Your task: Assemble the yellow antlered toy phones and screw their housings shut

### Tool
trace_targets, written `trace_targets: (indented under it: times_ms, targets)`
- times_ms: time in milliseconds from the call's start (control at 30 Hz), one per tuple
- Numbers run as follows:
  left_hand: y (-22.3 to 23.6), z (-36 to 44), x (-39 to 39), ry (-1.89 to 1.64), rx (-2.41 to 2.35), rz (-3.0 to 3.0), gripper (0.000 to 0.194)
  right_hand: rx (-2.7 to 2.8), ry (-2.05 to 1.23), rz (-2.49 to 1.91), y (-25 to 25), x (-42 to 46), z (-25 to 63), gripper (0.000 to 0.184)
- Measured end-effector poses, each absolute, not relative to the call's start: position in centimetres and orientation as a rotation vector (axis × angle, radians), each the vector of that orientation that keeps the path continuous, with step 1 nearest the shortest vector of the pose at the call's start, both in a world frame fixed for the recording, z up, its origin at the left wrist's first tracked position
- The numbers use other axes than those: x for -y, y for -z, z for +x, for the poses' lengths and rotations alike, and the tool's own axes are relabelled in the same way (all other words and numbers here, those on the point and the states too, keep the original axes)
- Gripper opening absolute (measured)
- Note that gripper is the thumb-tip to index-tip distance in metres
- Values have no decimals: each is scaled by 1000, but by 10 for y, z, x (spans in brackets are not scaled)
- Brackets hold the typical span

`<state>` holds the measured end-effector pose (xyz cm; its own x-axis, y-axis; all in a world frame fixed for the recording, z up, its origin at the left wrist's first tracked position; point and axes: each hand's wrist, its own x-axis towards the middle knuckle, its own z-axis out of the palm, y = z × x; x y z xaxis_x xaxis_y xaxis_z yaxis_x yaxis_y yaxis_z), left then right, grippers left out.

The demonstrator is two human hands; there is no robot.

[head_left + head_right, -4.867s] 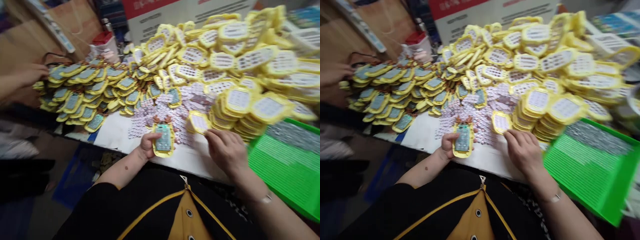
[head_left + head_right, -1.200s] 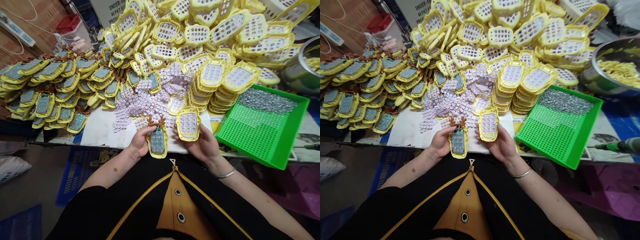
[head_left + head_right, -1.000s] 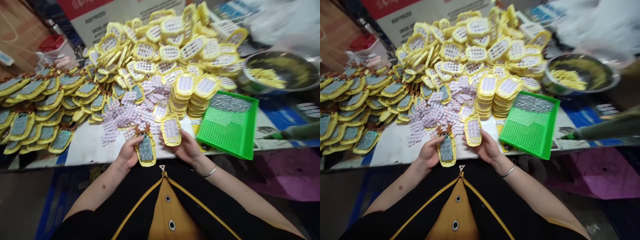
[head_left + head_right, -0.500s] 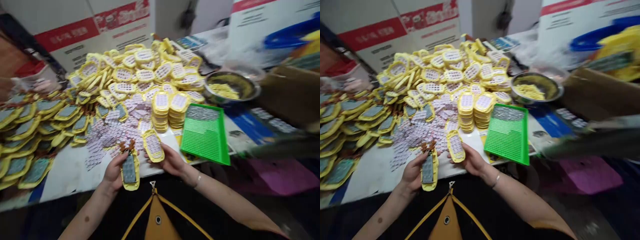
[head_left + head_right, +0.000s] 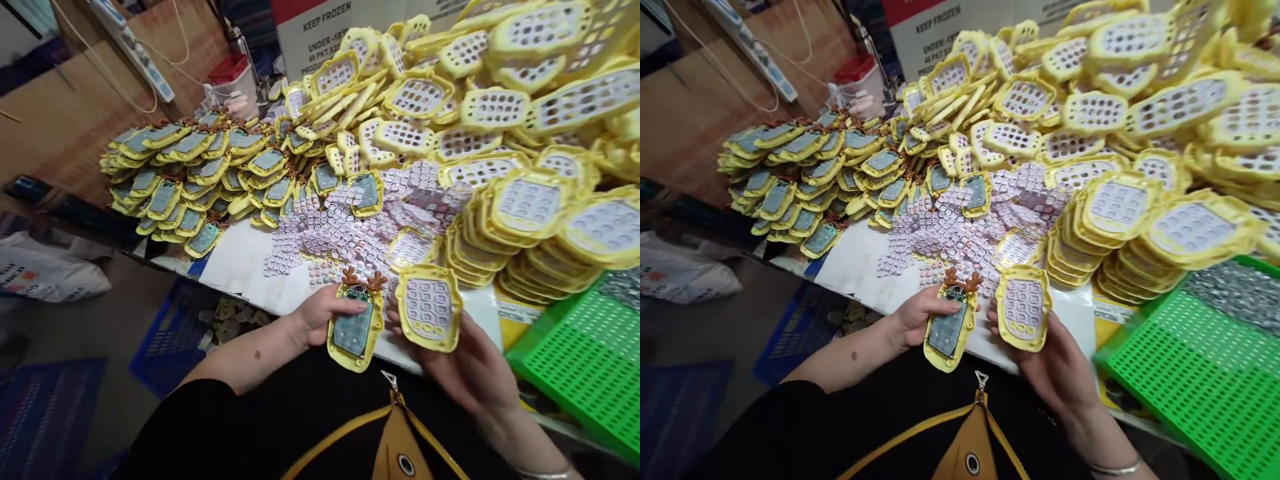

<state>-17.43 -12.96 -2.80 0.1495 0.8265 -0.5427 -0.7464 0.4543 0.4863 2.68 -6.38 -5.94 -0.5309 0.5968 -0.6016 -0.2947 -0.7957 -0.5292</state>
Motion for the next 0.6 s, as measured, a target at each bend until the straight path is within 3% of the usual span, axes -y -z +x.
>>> trace_targets:
  times_ms: [433,600]
  targets:
    - [42,-190,130,-1184,-1012,162,35,500,-2165,-1298,49,58,19,45]
    - [34,-198,138,-1162,-1063,157,36,530,-2090,-1320,46,57,13,30]
